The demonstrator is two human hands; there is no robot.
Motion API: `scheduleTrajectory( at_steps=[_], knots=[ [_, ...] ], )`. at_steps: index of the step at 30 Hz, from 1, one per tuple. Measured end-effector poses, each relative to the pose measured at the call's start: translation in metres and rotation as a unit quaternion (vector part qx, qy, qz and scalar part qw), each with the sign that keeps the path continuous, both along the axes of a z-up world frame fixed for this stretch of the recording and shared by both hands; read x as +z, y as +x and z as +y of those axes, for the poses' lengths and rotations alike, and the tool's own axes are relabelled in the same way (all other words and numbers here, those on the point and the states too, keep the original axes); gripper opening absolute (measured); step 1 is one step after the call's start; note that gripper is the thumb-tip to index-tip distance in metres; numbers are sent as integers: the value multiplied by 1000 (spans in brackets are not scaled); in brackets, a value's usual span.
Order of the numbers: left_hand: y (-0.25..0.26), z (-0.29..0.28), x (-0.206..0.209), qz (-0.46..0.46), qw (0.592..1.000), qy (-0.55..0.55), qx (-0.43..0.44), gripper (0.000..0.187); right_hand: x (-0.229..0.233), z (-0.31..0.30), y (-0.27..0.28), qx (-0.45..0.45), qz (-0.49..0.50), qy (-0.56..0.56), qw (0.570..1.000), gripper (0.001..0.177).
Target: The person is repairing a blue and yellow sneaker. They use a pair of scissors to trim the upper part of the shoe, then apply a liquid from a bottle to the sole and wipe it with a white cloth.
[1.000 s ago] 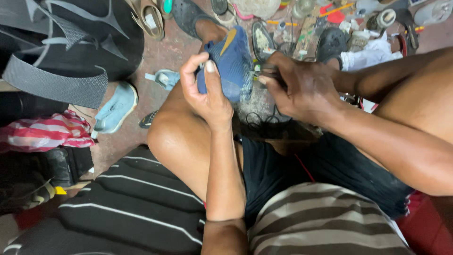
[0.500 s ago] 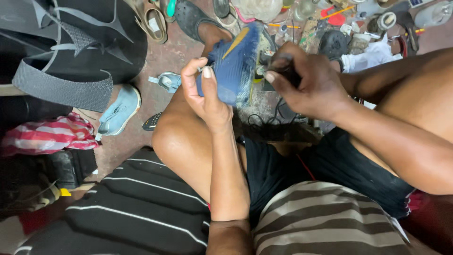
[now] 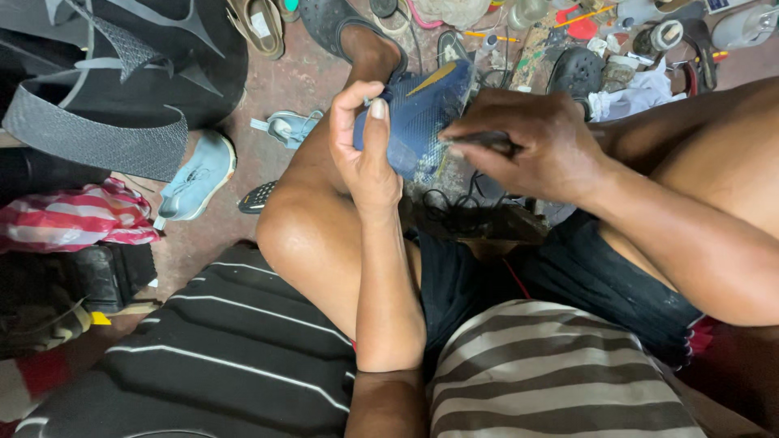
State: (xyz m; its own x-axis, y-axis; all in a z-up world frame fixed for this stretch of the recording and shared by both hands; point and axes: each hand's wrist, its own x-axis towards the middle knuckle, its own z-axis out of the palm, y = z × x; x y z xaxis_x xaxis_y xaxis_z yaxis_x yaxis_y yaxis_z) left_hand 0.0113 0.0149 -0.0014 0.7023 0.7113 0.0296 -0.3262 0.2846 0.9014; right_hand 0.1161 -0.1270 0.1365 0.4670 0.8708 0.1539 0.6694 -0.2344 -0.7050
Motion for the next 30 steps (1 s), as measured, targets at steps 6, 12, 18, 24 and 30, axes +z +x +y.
scheduleTrajectory(
  at_steps=[6, 12, 18, 24, 30],
  knots=[
    [5, 5, -7, 73, 992, 100, -7, 15, -19, -4, 15, 74, -148, -45, 985, 17],
    [7, 12, -10, 97, 984, 151, 9, 13, -39, -3, 20, 115, -203, -72, 970, 23],
    [-4, 13, -4, 132, 985, 103, -30, 14, -45, -4, 9, 89, -175, -175, 965, 21],
    [-7, 1, 1, 107, 985, 132, -38, 18, -46, -17, 2, 66, -145, -155, 975, 20],
    [-3, -11, 6, 122, 980, 137, -72, 19, -51, -27, -5, 18, -148, -192, 970, 28]
  ],
)
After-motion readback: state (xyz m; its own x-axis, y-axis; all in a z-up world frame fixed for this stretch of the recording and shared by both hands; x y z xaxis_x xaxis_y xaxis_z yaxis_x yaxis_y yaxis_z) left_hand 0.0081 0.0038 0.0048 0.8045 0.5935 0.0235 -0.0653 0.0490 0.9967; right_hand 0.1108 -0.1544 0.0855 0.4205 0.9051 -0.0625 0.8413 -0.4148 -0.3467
